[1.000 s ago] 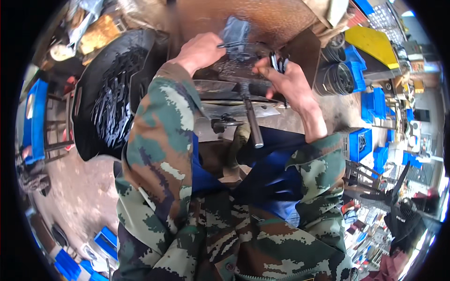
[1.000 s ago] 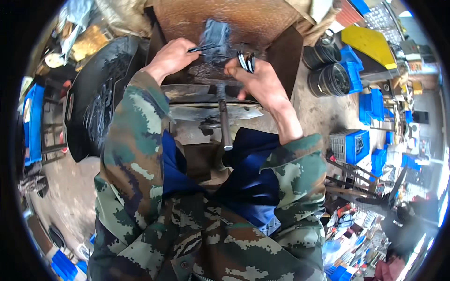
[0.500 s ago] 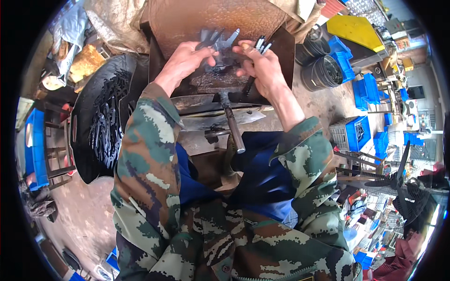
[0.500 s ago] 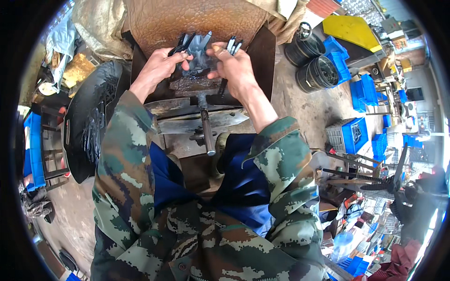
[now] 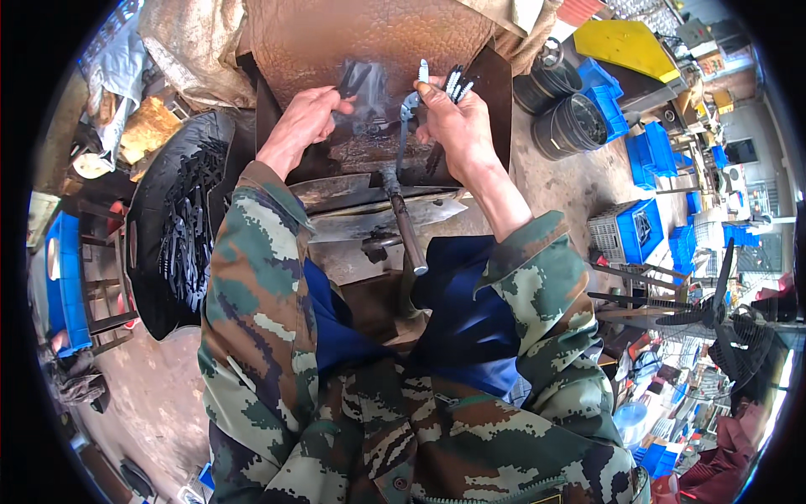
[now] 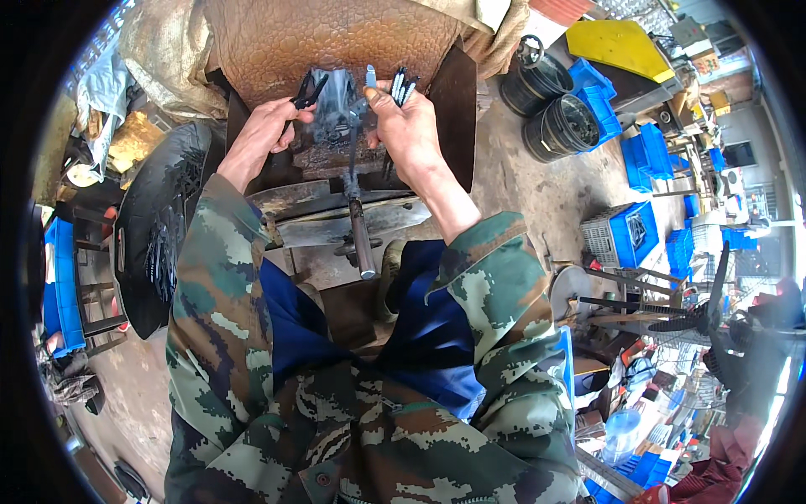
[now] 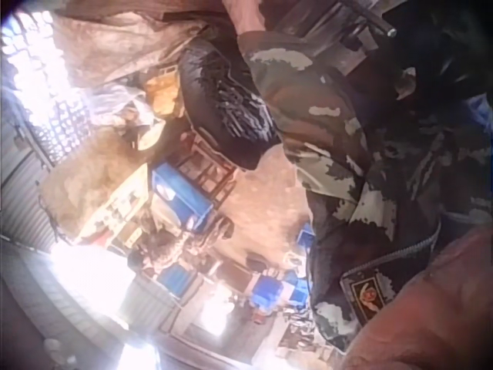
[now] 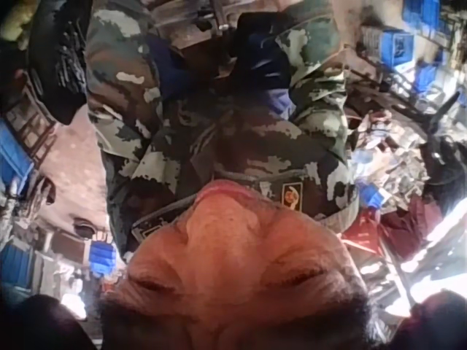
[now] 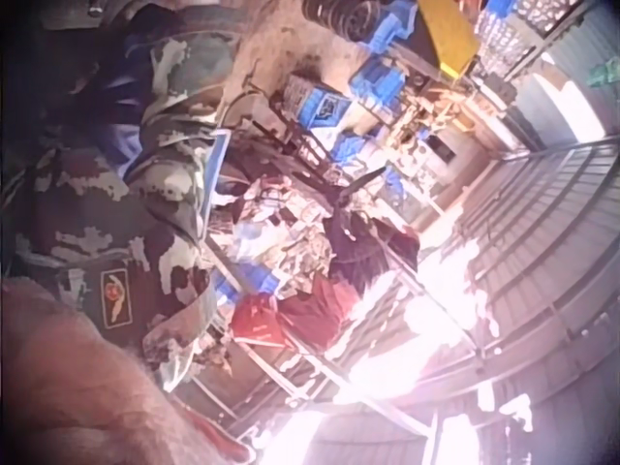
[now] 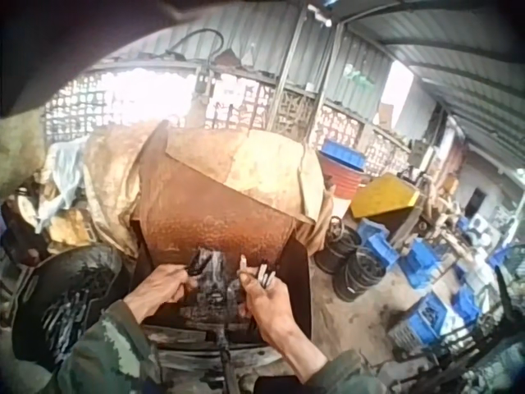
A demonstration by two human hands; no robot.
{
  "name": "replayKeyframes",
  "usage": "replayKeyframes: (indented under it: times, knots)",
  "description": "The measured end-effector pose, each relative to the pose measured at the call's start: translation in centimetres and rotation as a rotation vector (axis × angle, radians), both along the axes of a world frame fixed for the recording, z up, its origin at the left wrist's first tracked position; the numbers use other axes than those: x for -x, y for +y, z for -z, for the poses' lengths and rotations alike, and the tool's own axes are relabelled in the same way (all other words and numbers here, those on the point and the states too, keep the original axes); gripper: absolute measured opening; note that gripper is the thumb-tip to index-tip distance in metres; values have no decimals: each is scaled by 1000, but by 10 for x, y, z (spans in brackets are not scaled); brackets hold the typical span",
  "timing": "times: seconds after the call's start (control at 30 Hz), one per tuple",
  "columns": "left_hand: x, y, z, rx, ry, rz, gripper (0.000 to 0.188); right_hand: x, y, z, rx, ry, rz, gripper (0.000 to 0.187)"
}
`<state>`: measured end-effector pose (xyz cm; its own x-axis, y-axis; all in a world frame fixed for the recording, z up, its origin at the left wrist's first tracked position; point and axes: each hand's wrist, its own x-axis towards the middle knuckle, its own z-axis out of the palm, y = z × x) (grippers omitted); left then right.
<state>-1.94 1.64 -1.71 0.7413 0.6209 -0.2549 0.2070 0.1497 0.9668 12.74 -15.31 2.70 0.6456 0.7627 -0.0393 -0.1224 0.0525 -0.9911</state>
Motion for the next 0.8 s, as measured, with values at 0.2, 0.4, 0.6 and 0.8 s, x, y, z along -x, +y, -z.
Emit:
replayKeyframes:
  times: [0.2,0.4,0.6,0.8]
  knots:
    - [-3,0,12,-298,247,151,25,-8,-14,-1,-10,59,-1,17]
    - [-6,10,40,-356,158,207,26,-18,-19,-7,2,101,-31,21]
    - [0,16,49,-618,33,275,26,-19,-15,-3,-93,290,65,20]
    - [1,2,21,-793,156,254,28,-19,-21,-7,-95,470,159,23]
